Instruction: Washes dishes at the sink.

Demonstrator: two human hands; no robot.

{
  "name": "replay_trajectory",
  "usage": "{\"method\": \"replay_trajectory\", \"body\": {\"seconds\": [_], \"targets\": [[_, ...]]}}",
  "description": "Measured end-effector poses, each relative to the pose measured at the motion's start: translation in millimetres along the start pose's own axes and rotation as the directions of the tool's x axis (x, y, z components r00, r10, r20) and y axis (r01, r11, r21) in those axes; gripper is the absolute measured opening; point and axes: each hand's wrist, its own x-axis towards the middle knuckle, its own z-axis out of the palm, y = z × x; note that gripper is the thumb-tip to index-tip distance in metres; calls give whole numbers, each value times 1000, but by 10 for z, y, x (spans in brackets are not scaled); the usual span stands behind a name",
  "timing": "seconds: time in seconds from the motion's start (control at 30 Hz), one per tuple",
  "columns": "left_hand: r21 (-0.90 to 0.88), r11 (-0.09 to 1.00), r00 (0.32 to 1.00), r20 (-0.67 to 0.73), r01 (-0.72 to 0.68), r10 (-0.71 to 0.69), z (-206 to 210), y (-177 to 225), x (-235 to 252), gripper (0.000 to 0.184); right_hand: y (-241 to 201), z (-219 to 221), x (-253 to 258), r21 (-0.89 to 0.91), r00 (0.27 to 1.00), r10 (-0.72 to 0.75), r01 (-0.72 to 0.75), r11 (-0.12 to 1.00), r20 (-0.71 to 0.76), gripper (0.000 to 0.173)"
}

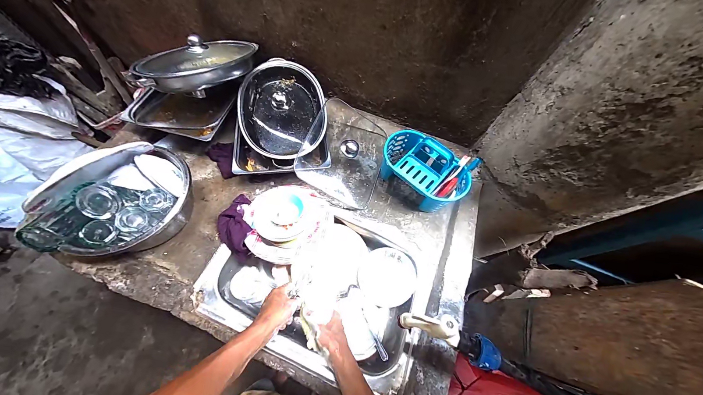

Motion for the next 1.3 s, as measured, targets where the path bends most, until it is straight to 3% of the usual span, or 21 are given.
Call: {"method": "replay_trajectory", "body": {"seconds": [0.1, 0.2, 0.43, 0.6, 0.67, 0.8, 0.9, 1.0, 1.1, 1.3], "targets": [[-155, 988, 1000, 30, 9, -4, -88, 17, -78, 21, -67, -27, -59, -436, 975, -45, 138, 890, 218, 50], [-191, 982, 999, 49, 16, -7, -108, 32, -131, 22, -91, -28, -132, -594, 963, -8, 173, 786, 269, 53], [-171, 985, 997, 71, -6, 18, -86, 49, -200, 29, -92, -53, -292, -692, 961, 58, 153, 705, 271, 62], [-69, 988, 990, 24, -137, 139, -60, 34, -142, 29, 35, -43, -299, -662, 951, -67, 260, 703, 302, 62], [96, 975, 980, 11, -200, 200, -98, 99, -165, 33, 5, -39, -365, -665, 946, -110, 295, 686, 306, 64], [510, 812, 954, 62, -284, 295, -335, 321, -369, 34, 27, -48, -434, -652, 932, -177, 348, 674, 315, 63], [722, 572, 917, 241, -388, 318, -552, 343, -447, 33, 27, -84, -462, -622, 929, -205, 359, 696, 308, 61], [778, 427, 884, 355, -460, 305, -605, 236, -414, 32, 41, -126, -469, -607, 922, -224, 378, 699, 316, 58], [764, 379, 842, 391, -522, 372, -519, 166, -383, 41, 79, -114, -454, -627, 924, -202, 370, 686, 324, 55], [673, 108, 637, 618, -731, 461, -818, 357, -152, 28, 65, -90, -522, -573, 930, -264, 367, 733, 258, 62]]}}
